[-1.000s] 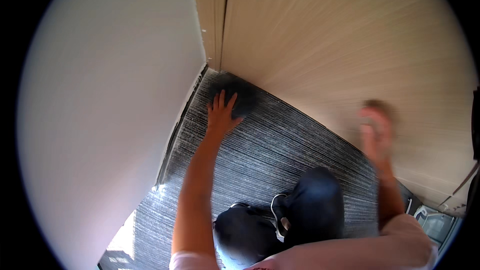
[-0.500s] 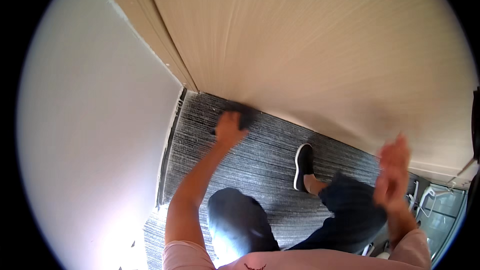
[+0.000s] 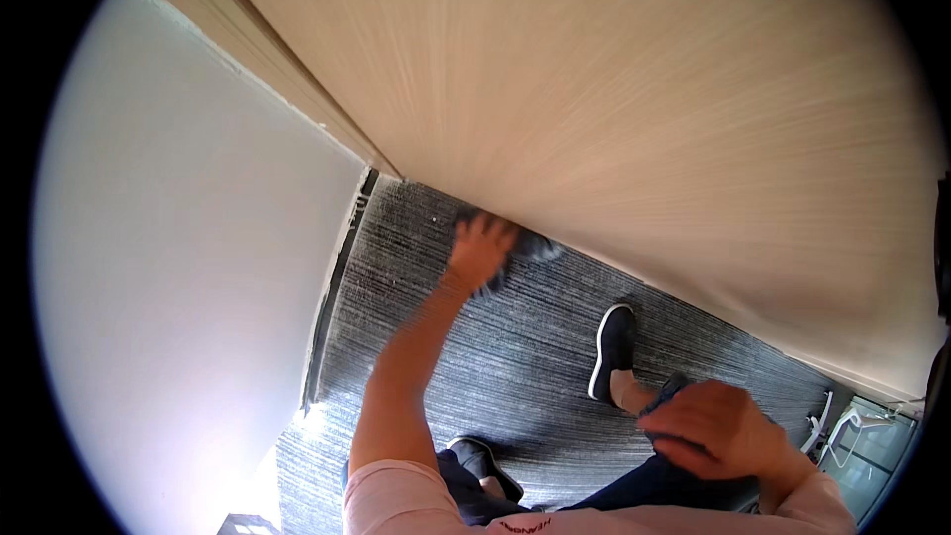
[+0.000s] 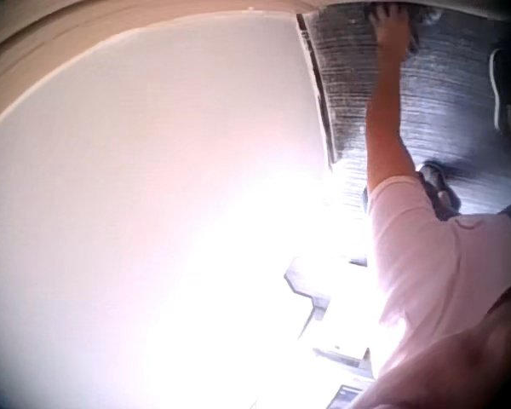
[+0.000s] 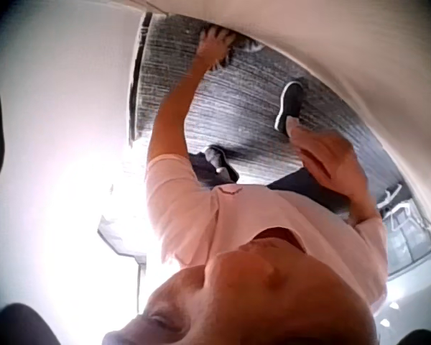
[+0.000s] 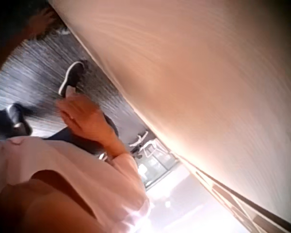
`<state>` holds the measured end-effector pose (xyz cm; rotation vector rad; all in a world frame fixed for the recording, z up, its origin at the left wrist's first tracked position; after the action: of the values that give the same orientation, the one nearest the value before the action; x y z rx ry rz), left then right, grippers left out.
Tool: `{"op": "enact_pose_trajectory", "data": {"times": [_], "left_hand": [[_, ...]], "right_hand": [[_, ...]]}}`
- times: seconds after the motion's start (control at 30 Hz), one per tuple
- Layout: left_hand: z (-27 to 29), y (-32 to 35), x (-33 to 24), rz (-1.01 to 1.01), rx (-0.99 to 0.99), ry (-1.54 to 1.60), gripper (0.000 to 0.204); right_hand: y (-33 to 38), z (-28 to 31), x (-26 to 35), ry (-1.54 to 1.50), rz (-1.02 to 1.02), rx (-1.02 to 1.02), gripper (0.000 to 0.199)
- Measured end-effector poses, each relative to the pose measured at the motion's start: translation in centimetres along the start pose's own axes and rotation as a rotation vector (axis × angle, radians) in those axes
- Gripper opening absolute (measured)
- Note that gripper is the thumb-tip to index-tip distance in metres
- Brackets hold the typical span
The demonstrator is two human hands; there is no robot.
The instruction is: The person wipes the floor along the baseboards and corners of an office room using a dark cloth. They then move a vacuum cleaner across the room and into a hallway, eventually entering a restroom to rinse the cloth under a sink faucet.
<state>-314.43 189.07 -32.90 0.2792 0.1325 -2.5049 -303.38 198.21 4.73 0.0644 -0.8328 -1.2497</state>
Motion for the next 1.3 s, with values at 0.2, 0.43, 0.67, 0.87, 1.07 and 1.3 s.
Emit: {"op": "enact_pose_trajectory", "data": {"times": [0.2, 0.43, 0.67, 0.87, 1.07, 1.3], "left_hand": [[3.1, 10.0, 16.4, 0.643, 0.135, -0.006, 0.055], [6.5, 8.5, 8.0, 0.394, 0.047, -0.063, 0.07], [1.0, 5.9, 12.3, 0.28, 0.282, -0.213, 0.057], [2.5, 9.4, 15.8, 0.533, 0.342, -0.185, 0.057], [3.7, 14.7, 15.1, 0.805, 0.043, 0.097, 0.063], [-0.1, 6.1, 14.6, 0.705, 0.36, -0.227, 0.059]], "right_hand": [[-0.1, -0.5, -0.1, 0.027, -0.052, 0.092, 0.041], [0.2, -1.2, 1.9, 0.058, -0.005, 0.14, 0.04], [-0.6, -3.3, 3.3, 0.13, 0.033, 0.165, 0.043], [-0.5, -3.9, 2.2, 0.157, -0.021, 0.2, 0.041], [0.6, -3.5, 1.5, 0.142, -0.07, 0.213, 0.039], [-0.2, -3.4, 4.2, 0.147, 0.064, 0.2, 0.043]]}}
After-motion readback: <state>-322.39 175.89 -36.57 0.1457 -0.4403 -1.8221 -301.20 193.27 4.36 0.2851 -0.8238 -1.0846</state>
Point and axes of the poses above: each hand's wrist, its own y-axis away from the middle knuckle, its own z-axis out of the back of the hand, x = y × z, the point moved 10 cm from there along -y, towards the middle knuckle, and after that the axes turned 15 degrees about -z, right-handed, at the moved point
